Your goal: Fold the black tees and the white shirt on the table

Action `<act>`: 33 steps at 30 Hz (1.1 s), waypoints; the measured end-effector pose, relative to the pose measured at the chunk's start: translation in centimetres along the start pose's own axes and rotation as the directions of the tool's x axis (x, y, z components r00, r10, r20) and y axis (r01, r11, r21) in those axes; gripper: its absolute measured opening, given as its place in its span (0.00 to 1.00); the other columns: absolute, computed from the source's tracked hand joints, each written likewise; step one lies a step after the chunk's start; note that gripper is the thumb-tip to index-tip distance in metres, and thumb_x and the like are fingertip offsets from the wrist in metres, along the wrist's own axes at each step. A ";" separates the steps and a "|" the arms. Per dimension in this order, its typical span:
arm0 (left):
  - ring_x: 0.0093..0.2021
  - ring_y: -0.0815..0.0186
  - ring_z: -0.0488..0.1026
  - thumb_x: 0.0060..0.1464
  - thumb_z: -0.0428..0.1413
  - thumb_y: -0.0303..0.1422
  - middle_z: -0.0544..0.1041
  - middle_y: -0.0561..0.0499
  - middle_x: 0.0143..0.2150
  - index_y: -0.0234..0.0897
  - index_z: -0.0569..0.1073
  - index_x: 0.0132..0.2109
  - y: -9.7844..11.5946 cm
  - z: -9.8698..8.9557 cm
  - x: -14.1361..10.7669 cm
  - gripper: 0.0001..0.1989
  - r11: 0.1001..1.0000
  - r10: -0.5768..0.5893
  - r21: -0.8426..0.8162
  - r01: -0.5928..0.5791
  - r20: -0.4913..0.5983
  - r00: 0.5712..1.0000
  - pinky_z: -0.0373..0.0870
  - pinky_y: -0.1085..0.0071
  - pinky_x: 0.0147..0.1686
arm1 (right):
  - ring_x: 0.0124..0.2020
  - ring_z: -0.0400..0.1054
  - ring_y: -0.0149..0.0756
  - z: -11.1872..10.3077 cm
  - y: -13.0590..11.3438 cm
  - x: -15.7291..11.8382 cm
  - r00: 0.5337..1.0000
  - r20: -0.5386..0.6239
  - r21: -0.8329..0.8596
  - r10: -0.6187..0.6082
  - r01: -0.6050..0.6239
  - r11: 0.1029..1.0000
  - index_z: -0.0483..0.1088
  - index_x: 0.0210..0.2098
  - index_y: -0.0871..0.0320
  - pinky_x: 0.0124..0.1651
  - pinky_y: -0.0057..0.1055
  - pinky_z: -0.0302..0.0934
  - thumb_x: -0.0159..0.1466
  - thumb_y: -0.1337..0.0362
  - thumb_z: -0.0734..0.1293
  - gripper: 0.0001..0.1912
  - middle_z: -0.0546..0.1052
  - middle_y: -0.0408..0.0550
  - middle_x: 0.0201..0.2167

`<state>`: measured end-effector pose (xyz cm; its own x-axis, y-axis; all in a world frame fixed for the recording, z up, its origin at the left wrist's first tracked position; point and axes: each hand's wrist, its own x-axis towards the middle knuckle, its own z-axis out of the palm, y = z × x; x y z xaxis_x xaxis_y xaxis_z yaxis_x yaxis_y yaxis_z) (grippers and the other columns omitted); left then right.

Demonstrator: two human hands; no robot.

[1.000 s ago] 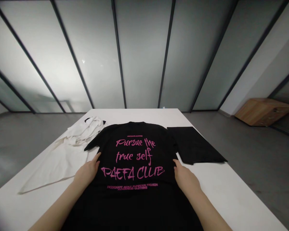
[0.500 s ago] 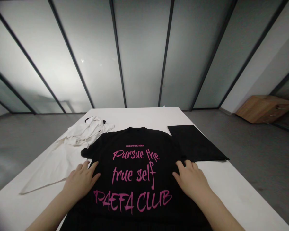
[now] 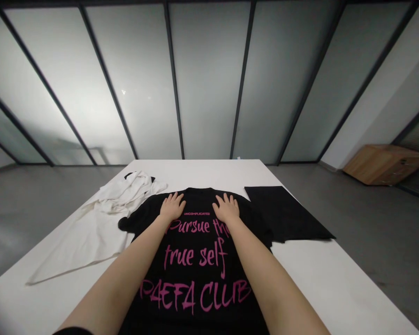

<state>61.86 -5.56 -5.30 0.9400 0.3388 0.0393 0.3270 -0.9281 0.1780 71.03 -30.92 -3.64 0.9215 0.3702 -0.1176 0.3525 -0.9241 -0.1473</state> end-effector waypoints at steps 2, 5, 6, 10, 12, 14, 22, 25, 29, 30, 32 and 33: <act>0.78 0.46 0.52 0.72 0.39 0.49 0.57 0.42 0.79 0.42 0.62 0.76 -1.6 -0.3 0.8 0.32 0.998 -0.070 0.009 0.070 -0.019 0.997 0.51 0.45 0.73 | 0.79 0.40 0.55 -0.2 1.5 1.2 0.999 -0.004 -0.015 0.049 -0.049 0.999 0.51 0.78 0.48 0.76 0.50 0.35 0.76 0.45 0.49 0.35 0.48 0.51 0.80; 0.77 0.47 0.54 0.72 0.39 0.46 0.59 0.40 0.78 0.39 0.64 0.75 -3.5 -0.7 1.1 0.32 0.988 -0.154 0.017 0.155 -0.056 0.986 0.52 0.45 0.72 | 0.78 0.42 0.57 -0.3 3.4 1.9 0.992 -0.045 -0.039 0.115 -0.117 0.992 0.51 0.78 0.50 0.76 0.50 0.37 0.76 0.46 0.48 0.35 0.49 0.52 0.80; 0.77 0.46 0.54 0.72 0.39 0.45 0.60 0.40 0.77 0.39 0.65 0.74 -4.0 -0.8 1.0 0.31 0.984 -0.174 0.019 0.177 -0.082 0.981 0.53 0.45 0.72 | 0.78 0.43 0.58 -0.2 3.9 1.9 0.986 -0.074 -0.044 0.146 -0.150 0.988 0.52 0.78 0.50 0.75 0.52 0.37 0.76 0.47 0.48 0.35 0.50 0.53 0.79; 0.72 0.43 0.61 0.72 0.40 0.39 0.68 0.38 0.73 0.36 0.70 0.70 -5.5 -0.8 0.5 0.28 0.969 -0.239 0.012 0.247 -0.210 0.948 0.58 0.45 0.68 | 0.73 0.54 0.62 -0.2 5.3 1.7 0.946 -0.216 -0.045 0.243 -0.258 0.965 0.58 0.75 0.58 0.72 0.55 0.41 0.76 0.52 0.49 0.33 0.62 0.61 0.73; 0.71 0.42 0.63 0.71 0.41 0.37 0.70 0.36 0.70 0.33 0.69 0.70 -5.8 -0.8 0.3 0.28 0.963 -0.260 0.003 0.269 -0.244 0.934 0.59 0.45 0.67 | 0.68 0.61 0.61 -0.3 5.5 1.4 0.931 -0.266 -0.046 0.248 -0.269 0.962 0.62 0.72 0.65 0.70 0.53 0.45 0.76 0.56 0.51 0.32 0.68 0.66 0.68; 0.68 0.42 0.66 0.70 0.43 0.36 0.73 0.32 0.67 0.31 0.69 0.69 -5.9 -0.9 0.2 0.27 0.957 -0.280 0.004 0.292 -0.270 0.921 0.60 0.46 0.65 | 0.64 0.64 0.60 -0.6 5.5 1.3 0.925 -0.286 -0.044 0.249 -0.272 0.961 0.65 0.69 0.69 0.68 0.52 0.48 0.75 0.59 0.53 0.30 0.71 0.70 0.64; 0.58 0.41 0.71 0.64 0.51 0.35 0.76 0.29 0.55 0.31 0.78 0.55 -5.4 -1.3 -0.1 0.19 0.940 -0.323 0.001 0.342 -0.325 0.889 0.63 0.50 0.57 | 0.55 0.72 0.55 -4.7 6.8 3.8 0.993 -0.042 0.013 0.110 -0.109 0.994 0.79 0.54 0.62 0.55 0.43 0.64 0.67 0.58 0.68 0.20 0.79 0.63 0.55; 0.59 0.43 0.70 0.64 0.52 0.35 0.76 0.32 0.55 0.33 0.78 0.54 -5.5 -1.4 -0.2 0.18 0.943 -0.321 -0.026 0.332 -0.338 0.885 0.63 0.50 0.58 | 0.51 0.76 0.46 -6.7 7.8 4.8 0.998 0.070 0.102 -0.008 0.000 0.995 0.79 0.56 0.61 0.52 0.33 0.66 0.67 0.58 0.70 0.21 0.82 0.57 0.52; 0.60 0.45 0.69 0.63 0.52 0.35 0.76 0.33 0.56 0.34 0.77 0.55 -6.0 -1.5 -0.1 0.18 0.944 -0.324 -0.059 0.323 -0.341 0.883 0.61 0.51 0.60 | 0.48 0.77 0.42 -8.3 9.4 4.9 0.976 0.188 0.209 -0.107 0.067 0.976 0.77 0.60 0.59 0.50 0.30 0.67 0.70 0.58 0.67 0.22 0.83 0.54 0.53; 0.59 0.45 0.69 0.64 0.52 0.35 0.76 0.33 0.55 0.33 0.77 0.55 -6.1 -1.5 0.0 0.18 0.943 -0.328 -0.065 0.326 -0.338 0.882 0.61 0.51 0.61 | 0.48 0.77 0.42 -8.6 9.9 5.0 0.972 0.211 0.202 -0.108 0.065 0.977 0.77 0.60 0.59 0.51 0.31 0.67 0.70 0.59 0.68 0.22 0.82 0.55 0.54; 0.59 0.45 0.69 0.64 0.52 0.35 0.76 0.32 0.55 0.32 0.76 0.55 -6.2 -1.4 0.2 0.18 0.942 -0.332 -0.068 0.329 -0.333 0.883 0.60 0.52 0.61 | 0.50 0.77 0.44 -9.3 10.7 5.2 0.971 0.225 0.144 -0.085 0.053 0.988 0.78 0.59 0.60 0.54 0.33 0.66 0.67 0.60 0.71 0.22 0.82 0.57 0.55; 0.59 0.45 0.69 0.65 0.52 0.35 0.76 0.32 0.55 0.31 0.76 0.55 -6.3 -1.4 0.2 0.18 0.942 -0.332 -0.066 0.330 -0.331 0.883 0.60 0.52 0.61 | 0.51 0.76 0.45 -9.6 11.0 5.4 0.974 0.216 0.106 -0.070 0.048 0.993 0.78 0.57 0.61 0.55 0.34 0.65 0.66 0.61 0.72 0.21 0.81 0.59 0.55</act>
<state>59.88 0.59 -5.05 0.6896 0.6586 0.3010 0.6115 -0.7523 0.2452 81.52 -40.00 3.56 0.8372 0.4459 -0.3167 0.3771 -0.8900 -0.2562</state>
